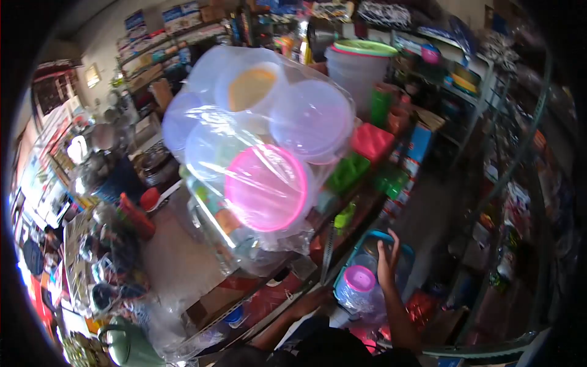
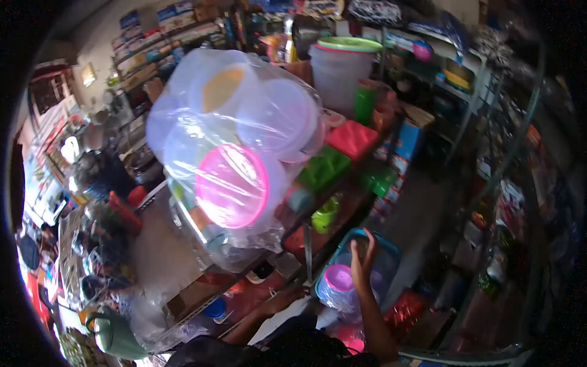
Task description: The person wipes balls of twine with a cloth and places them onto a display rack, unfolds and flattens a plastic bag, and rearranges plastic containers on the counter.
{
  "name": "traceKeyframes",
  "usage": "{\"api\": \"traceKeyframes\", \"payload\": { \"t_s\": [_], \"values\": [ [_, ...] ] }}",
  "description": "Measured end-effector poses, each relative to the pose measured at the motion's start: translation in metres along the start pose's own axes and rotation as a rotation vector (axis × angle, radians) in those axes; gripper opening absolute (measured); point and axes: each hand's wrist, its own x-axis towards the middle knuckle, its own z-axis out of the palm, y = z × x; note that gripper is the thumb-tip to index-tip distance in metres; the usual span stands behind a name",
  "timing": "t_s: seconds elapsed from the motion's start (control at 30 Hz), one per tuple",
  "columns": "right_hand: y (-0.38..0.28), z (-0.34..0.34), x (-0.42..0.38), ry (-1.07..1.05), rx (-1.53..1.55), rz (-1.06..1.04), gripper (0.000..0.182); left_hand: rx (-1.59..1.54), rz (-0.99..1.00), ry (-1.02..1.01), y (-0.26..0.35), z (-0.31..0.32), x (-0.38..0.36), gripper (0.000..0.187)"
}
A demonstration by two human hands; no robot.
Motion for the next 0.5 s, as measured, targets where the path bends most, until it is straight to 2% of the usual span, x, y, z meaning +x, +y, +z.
{"api": "traceKeyframes", "payload": {
  "t_s": [0.07, 0.1, 0.13, 0.17, 0.2, 0.23, 0.27, 0.3, 0.33, 0.43, 0.5],
  "values": [
    [-0.045, 0.039, 0.027, -0.139, 0.278, -0.001, 0.048, 0.009, -0.004, 0.004, 0.046, -0.004, -0.038, 0.033],
    [-0.065, 0.056, 0.037, -0.211, 0.295, -0.055, 0.048, -0.183, -0.086, 0.020, 0.044, -0.003, -0.053, 0.042],
    [-0.080, 0.070, 0.043, -0.282, 0.310, -0.106, 0.047, 0.038, 0.042, 0.124, 0.031, -0.002, -0.067, 0.041],
    [-0.078, 0.091, 0.050, -0.299, 0.363, -0.121, 0.050, 0.060, 0.021, 0.178, 0.020, -0.001, -0.084, 0.040],
    [-0.097, 0.102, 0.049, -0.356, 0.528, 0.082, 0.059, 0.080, 0.000, 0.232, 0.024, 0.000, -0.100, 0.040],
    [-0.104, 0.115, 0.053, -0.359, 0.629, 0.197, 0.064, 0.088, 0.001, 0.251, 0.028, 0.002, -0.115, 0.040],
    [-0.106, 0.129, 0.056, -0.359, 0.724, 0.320, 0.071, -0.090, -0.110, 0.293, 0.033, 0.006, -0.130, 0.039],
    [-0.098, 0.141, 0.062, -0.420, 0.836, 0.344, 0.079, -0.273, -0.223, 0.329, 0.036, 0.010, -0.144, 0.039],
    [-0.101, 0.147, 0.066, -0.445, 0.872, 0.381, 0.082, -0.272, -0.229, 0.336, 0.040, 0.013, -0.155, 0.039],
    [-0.113, 0.157, 0.077, -0.393, 0.800, 0.454, 0.071, -0.356, -0.261, 0.372, 0.038, 0.015, -0.175, 0.041],
    [-0.116, 0.154, 0.088, -0.359, 0.708, 0.314, 0.052, -0.392, -0.272, 0.448, 0.027, 0.016, -0.182, 0.044]
  ]
}}
